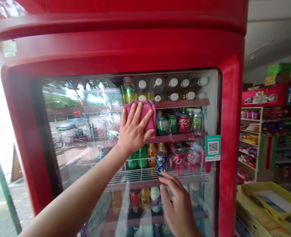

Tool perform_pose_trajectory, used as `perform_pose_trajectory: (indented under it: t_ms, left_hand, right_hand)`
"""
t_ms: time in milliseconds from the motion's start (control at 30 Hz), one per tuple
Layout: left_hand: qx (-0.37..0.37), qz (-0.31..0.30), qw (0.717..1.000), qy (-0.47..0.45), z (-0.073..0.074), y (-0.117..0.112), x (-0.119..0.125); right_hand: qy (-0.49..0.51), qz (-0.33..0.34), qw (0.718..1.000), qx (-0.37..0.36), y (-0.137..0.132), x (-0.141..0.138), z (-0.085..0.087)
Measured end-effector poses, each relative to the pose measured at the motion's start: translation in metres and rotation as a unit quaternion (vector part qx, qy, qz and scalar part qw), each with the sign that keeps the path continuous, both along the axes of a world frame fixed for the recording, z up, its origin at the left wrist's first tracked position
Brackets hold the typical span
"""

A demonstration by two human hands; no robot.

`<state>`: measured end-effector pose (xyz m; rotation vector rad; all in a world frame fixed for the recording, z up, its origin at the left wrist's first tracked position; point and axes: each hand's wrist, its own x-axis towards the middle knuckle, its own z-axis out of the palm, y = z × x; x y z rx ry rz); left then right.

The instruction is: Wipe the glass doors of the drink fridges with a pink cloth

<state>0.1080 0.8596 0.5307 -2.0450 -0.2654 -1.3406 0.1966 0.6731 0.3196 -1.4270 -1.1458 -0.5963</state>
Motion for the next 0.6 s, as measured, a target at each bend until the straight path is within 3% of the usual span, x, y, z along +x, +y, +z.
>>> perform_pose_trajectory:
  t_ms: [133, 233, 300, 400, 500, 600]
  left_hand:
    - [-0.008, 0.033, 0.998, -0.053, -0.006, 0.035, -0.052]
    - [-0.032, 0.051, 0.994, -0.088, -0.014, 0.046, -0.070]
    - [-0.041, 0.056, 0.993, -0.098, -0.020, 0.042, -0.066]
    - [-0.021, 0.041, 0.998, -0.033, -0.025, 0.025, -0.042]
    - [-0.001, 0.028, 0.999, 0.022, -0.026, 0.012, -0.024]
    - [0.019, 0.018, 0.999, 0.041, -0.023, 0.014, -0.028]
  right_hand:
    - [-0.031, -0.003, 0.999, 0.038, -0.001, 0.002, 0.000]
    - [-0.069, -0.027, 0.993, 0.090, -0.011, 0.007, 0.007]
    - [-0.095, -0.037, 0.988, 0.112, -0.016, 0.008, 0.019]
    - [-0.133, -0.043, 0.982, 0.128, -0.013, 0.003, 0.047]
    - [-0.175, -0.030, 0.975, 0.137, 0.006, -0.008, 0.079]
    - [-0.199, 0.011, 0.969, 0.147, 0.034, -0.024, 0.105]
